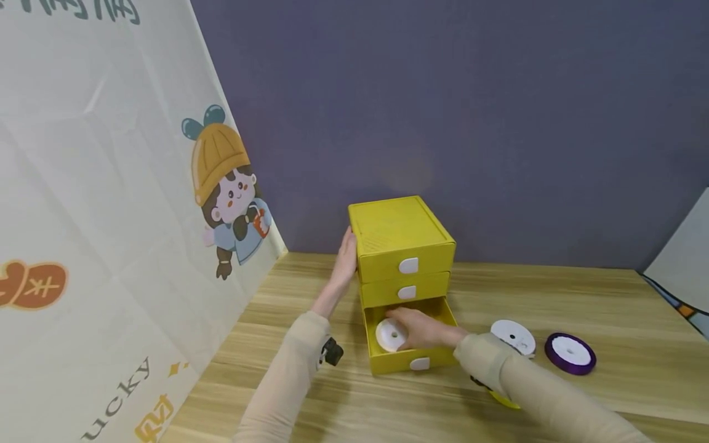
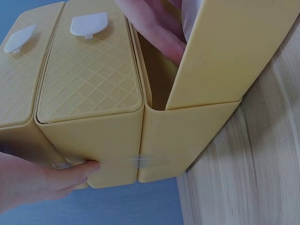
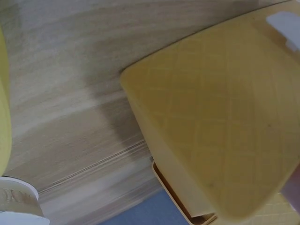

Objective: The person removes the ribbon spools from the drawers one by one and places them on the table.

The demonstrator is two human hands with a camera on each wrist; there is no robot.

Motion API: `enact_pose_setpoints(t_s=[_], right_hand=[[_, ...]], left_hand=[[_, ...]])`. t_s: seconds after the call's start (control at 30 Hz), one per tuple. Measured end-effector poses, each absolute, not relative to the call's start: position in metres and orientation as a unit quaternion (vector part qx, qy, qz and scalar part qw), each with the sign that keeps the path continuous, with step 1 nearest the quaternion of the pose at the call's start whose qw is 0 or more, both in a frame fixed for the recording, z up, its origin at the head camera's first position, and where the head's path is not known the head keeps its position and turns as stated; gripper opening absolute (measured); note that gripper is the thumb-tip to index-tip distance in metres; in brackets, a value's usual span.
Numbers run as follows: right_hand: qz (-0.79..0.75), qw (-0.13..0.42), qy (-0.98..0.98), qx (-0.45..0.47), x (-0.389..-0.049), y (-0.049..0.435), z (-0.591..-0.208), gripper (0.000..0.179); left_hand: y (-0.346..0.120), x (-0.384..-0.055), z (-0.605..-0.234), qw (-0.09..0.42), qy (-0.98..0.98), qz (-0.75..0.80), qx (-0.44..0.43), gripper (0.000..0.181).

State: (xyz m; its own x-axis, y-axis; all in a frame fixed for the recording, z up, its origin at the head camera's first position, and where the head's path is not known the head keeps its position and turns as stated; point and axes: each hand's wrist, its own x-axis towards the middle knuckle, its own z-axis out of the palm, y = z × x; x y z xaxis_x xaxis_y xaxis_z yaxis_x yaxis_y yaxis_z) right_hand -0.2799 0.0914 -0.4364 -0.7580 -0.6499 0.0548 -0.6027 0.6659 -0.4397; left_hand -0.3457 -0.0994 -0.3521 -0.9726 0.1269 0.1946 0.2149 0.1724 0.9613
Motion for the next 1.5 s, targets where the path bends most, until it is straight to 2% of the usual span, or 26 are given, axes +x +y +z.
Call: enact_pose_setpoints(t_s=[0.77, 1.13, 1.3, 1.5], right_hand=[[-0.18, 0.051, 0.908, -0.374, -0.277, 0.095, -0.432, 0.06], [-0.194, 0.077, 0.918, -0.338, -0.276, 0.102, -0.414, 0.067], [-0.202, 0.068, 0.919, -0.332, -0.273, 0.102, -0.409, 0.07], [-0.202, 0.04, 0.923, -0.325, -0.268, 0.105, -0.405, 0.071]], left_hand=[[-0.093, -0.346, -0.354, 0.034, -0.763, -0.636, -0.113, 0.061], [-0.094, -0.345, -0.351, 0.032, -0.759, -0.639, -0.123, 0.061], [-0.095, -0.345, -0.352, 0.036, -0.759, -0.639, -0.118, 0.06], [-0.101, -0.337, -0.341, 0.015, -0.76, -0.641, -0.11, 0.059]])
